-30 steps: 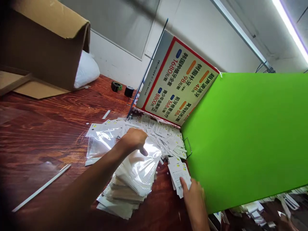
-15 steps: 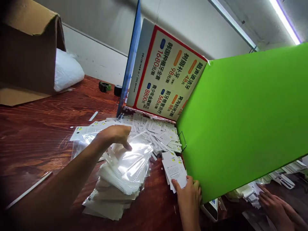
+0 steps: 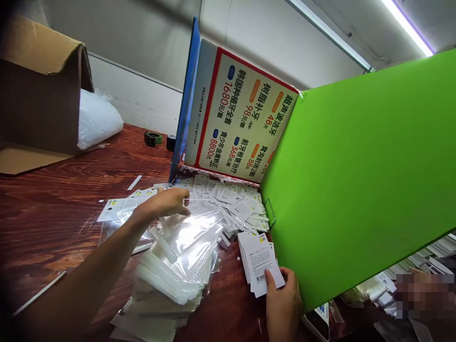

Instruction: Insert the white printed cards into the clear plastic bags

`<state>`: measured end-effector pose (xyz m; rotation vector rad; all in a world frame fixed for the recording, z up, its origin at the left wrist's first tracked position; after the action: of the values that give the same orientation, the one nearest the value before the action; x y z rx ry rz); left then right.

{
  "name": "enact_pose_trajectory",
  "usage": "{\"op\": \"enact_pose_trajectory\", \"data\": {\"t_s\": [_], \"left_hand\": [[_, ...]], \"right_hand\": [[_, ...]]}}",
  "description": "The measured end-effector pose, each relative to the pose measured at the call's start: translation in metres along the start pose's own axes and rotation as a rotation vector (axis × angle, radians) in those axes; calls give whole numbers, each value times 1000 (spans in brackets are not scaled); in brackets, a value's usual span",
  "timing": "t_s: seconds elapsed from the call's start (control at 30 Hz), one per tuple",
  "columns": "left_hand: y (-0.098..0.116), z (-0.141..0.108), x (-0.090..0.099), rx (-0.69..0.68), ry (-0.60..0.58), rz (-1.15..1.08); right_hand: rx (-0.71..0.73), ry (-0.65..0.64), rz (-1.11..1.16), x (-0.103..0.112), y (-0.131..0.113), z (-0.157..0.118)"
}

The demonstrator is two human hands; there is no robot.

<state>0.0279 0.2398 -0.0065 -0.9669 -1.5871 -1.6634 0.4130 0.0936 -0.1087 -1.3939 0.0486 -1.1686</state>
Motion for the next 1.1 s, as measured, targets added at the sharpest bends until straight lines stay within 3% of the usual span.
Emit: {"op": "enact_pose_trajectory", "data": {"t_s": [0.1,0.2,0.33,0.47,0.67,0.77,0.93,1.1], "left_hand": [[17,-2,3,-118,14,-183],[46,-9,7,-214,16,-521],[75,-23,9,-195,91,-1043],[90,-32,2,-149,82,-1296],[103,-39,-20,-96,-95,-1484],[111,-44,-29,-84,-171,-1527],[118,-50,-35,-36,-168,-1439],[123,-54,-42,-44,-172,-1455]], "right_hand": [[-38,-33,170,5,-5,-4],[-58,-59,354,10,-14,-8],[-68,-169,601,14,-32,-19],[-118,-383,822,15,-56,-37],[-102,-445,877,11,-84,-49],[-70,-383,839,10,-92,-47],[-80,-251,842,12,-107,-50],[-21,-265,852,11,-123,-56]]}}
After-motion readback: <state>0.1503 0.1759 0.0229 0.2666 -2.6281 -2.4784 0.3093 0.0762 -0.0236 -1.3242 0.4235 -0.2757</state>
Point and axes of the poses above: each hand's wrist, its own z-axis towards the middle knuckle, its own x-axis out of the back of the hand, y = z × x, the point moved 3 cm from there along z, towards the middle knuckle, and after that the axes turned 2 degrees about z, right-handed, at the moved point
